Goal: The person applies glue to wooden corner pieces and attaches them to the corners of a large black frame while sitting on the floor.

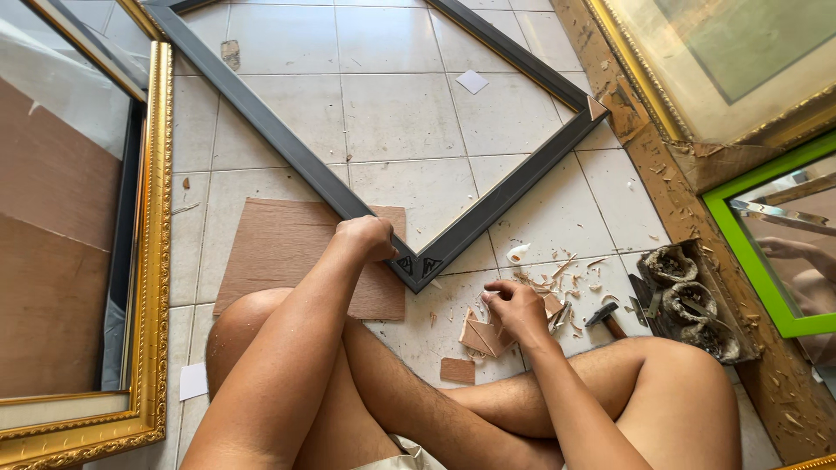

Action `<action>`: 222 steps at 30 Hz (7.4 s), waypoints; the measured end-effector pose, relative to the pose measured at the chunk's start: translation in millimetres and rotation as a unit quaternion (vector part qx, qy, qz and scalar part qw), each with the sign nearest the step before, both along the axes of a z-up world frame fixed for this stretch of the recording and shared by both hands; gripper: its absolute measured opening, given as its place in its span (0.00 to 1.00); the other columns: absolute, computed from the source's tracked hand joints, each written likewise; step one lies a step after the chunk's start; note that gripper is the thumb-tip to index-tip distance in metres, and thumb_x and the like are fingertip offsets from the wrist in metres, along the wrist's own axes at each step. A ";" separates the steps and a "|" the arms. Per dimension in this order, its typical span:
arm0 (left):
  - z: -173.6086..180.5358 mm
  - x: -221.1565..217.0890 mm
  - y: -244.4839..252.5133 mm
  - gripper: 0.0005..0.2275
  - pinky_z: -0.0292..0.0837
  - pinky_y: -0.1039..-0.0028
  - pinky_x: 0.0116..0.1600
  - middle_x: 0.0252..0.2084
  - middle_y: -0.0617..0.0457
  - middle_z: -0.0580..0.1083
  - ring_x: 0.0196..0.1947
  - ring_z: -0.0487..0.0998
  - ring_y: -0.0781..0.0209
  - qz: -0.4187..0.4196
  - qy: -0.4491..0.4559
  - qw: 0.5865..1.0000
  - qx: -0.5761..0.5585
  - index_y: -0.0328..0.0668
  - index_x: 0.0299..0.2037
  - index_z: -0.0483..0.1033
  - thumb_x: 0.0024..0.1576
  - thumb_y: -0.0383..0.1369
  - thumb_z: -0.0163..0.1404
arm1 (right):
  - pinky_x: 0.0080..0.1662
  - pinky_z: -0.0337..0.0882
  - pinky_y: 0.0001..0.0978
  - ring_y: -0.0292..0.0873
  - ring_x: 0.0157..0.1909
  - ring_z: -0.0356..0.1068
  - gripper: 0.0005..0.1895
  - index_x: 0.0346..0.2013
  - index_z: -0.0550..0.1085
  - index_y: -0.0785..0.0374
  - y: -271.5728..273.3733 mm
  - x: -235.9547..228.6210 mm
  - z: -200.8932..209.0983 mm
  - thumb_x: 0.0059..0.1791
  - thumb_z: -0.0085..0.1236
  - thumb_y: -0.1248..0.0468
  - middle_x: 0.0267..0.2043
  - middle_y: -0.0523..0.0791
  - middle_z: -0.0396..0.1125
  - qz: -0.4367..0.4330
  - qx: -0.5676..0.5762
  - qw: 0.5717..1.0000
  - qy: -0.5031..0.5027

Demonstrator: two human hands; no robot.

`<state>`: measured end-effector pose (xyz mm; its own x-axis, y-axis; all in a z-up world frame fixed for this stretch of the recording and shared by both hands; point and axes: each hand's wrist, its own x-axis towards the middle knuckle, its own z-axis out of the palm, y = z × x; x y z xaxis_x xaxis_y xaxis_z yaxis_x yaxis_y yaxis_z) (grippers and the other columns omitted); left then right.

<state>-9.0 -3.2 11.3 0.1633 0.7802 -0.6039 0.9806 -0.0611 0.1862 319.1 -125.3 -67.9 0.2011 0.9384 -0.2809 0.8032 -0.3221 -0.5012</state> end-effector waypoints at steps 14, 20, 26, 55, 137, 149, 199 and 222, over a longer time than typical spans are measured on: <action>-1.0 -6.3 3.9 0.17 0.77 0.41 0.67 0.63 0.44 0.83 0.69 0.80 0.41 0.097 -0.026 0.994 0.034 0.61 0.59 0.87 0.61 0.46 0.61 | 0.57 0.75 0.35 0.39 0.52 0.79 0.13 0.56 0.85 0.54 26.5 -103.3 22.2 0.57 0.70 0.57 0.47 0.45 0.84 -0.030 0.084 0.923 0.375; -2.7 -5.4 -0.8 0.12 0.79 0.48 0.66 0.59 0.48 0.85 0.67 0.82 0.44 0.102 -0.059 0.992 0.031 0.70 0.48 0.90 0.55 0.48 0.65 | 0.59 0.73 0.46 0.45 0.50 0.81 0.08 0.49 0.86 0.29 38.9 -99.6 0.1 0.56 0.66 0.43 0.41 0.30 0.84 0.012 0.097 0.982 0.159; 0.4 0.2 -1.2 0.16 0.77 0.50 0.69 0.61 0.45 0.84 0.69 0.81 0.44 0.098 -0.068 0.993 0.013 0.65 0.49 0.90 0.52 0.50 0.68 | 0.64 0.68 0.49 0.45 0.57 0.73 0.08 0.48 0.85 0.25 37.2 -94.5 -6.6 0.55 0.66 0.39 0.43 0.25 0.83 0.017 0.102 0.988 0.113; -26.0 4.0 8.2 0.23 0.78 0.48 0.66 0.60 0.46 0.84 0.68 0.82 0.44 0.119 -0.030 0.992 0.023 0.69 0.52 0.90 0.45 0.53 0.75 | 0.54 0.72 0.46 0.43 0.56 0.70 0.06 0.45 0.87 0.37 29.2 -101.1 -14.7 0.59 0.66 0.48 0.48 0.36 0.77 0.100 0.280 0.955 -0.001; 48.5 48.7 -40.0 0.20 0.60 0.37 0.68 0.70 0.38 0.67 0.72 0.64 0.34 0.160 0.005 0.985 0.062 0.44 0.73 0.62 0.72 0.36 0.36 | 0.40 0.84 0.47 0.57 0.36 0.83 0.20 0.68 0.69 0.69 10.4 -95.9 48.4 0.65 0.52 0.60 0.44 0.64 0.81 0.052 0.014 0.984 0.171; 64.1 49.4 -48.0 0.19 0.58 0.39 0.67 0.69 0.39 0.67 0.70 0.63 0.35 0.152 0.045 0.985 0.074 0.45 0.72 0.62 0.70 0.31 0.41 | 0.51 0.85 0.44 0.46 0.51 0.79 0.12 0.48 0.87 0.40 84.9 -92.3 47.2 0.57 0.64 0.64 0.44 0.41 0.80 0.308 0.108 0.941 -0.091; -13.5 3.1 22.3 0.43 0.79 0.38 0.61 0.65 0.30 0.74 0.67 0.78 0.31 0.728 -0.342 0.589 0.074 0.23 0.69 0.62 0.50 0.46 0.69 | 0.38 0.85 0.37 0.60 0.52 0.84 0.53 0.77 0.62 0.71 24.1 -130.3 28.5 0.54 0.62 0.32 0.61 0.64 0.76 -0.162 -0.143 0.880 0.422; -16.1 -10.3 14.3 0.35 0.77 0.52 0.71 0.61 0.37 0.82 0.68 0.80 0.40 0.693 -0.322 0.630 0.139 0.40 0.60 0.84 0.64 0.66 0.45 | 0.36 0.74 0.40 0.48 0.40 0.78 0.37 0.51 0.79 0.58 59.3 -117.2 7.5 0.54 0.54 0.27 0.38 0.45 0.72 -0.236 -0.026 0.880 0.411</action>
